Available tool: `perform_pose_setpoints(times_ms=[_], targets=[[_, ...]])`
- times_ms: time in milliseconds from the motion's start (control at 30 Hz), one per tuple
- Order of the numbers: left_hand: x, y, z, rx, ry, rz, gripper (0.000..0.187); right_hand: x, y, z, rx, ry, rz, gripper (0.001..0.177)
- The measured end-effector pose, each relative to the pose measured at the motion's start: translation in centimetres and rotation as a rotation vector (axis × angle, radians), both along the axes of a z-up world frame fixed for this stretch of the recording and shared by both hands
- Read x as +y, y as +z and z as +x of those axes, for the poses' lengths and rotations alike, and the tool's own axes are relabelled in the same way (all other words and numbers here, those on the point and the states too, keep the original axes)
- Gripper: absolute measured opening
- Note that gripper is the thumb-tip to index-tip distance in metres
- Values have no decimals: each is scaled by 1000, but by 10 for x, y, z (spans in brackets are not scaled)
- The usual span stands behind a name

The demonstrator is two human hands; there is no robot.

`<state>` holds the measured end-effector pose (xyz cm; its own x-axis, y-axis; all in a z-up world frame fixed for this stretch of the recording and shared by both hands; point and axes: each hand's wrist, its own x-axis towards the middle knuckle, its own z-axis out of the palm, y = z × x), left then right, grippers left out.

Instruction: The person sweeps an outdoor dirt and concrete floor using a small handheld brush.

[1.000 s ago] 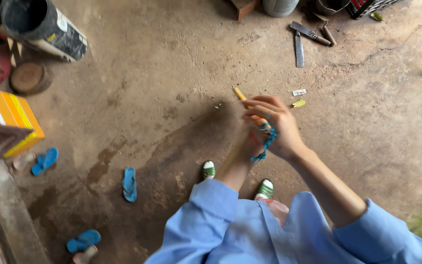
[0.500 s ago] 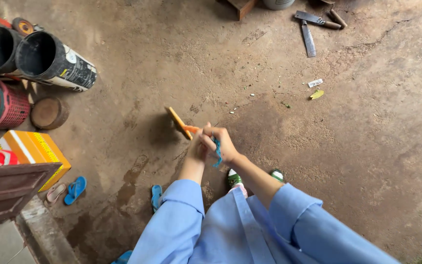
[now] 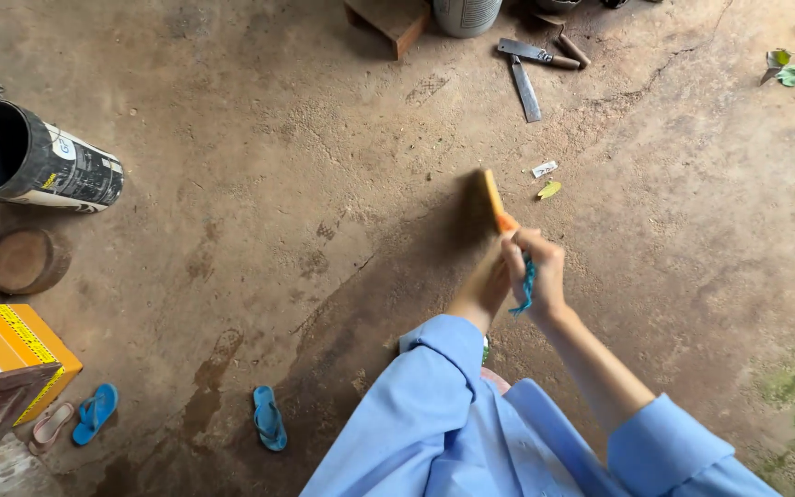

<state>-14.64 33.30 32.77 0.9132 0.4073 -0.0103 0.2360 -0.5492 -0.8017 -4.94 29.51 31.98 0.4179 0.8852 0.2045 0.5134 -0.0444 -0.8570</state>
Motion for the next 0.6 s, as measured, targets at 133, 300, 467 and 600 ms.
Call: perform_pose_setpoints(times_ms=[133, 300, 467, 600], targets=[[24, 72, -1, -96, -110, -535, 58, 29, 54, 8, -54, 66, 54, 29], [72, 51, -11, -1775, 84, -2132, 50, 78, 125, -13, 50, 450, 199, 21], [135, 24, -73, -2108, 385, -2672, 28, 138, 138, -70, 105, 445, 275, 22], [213, 0, -162, -1960, 435, -2391, 25, 206, 91, -134, 291, 500, 222, 24]])
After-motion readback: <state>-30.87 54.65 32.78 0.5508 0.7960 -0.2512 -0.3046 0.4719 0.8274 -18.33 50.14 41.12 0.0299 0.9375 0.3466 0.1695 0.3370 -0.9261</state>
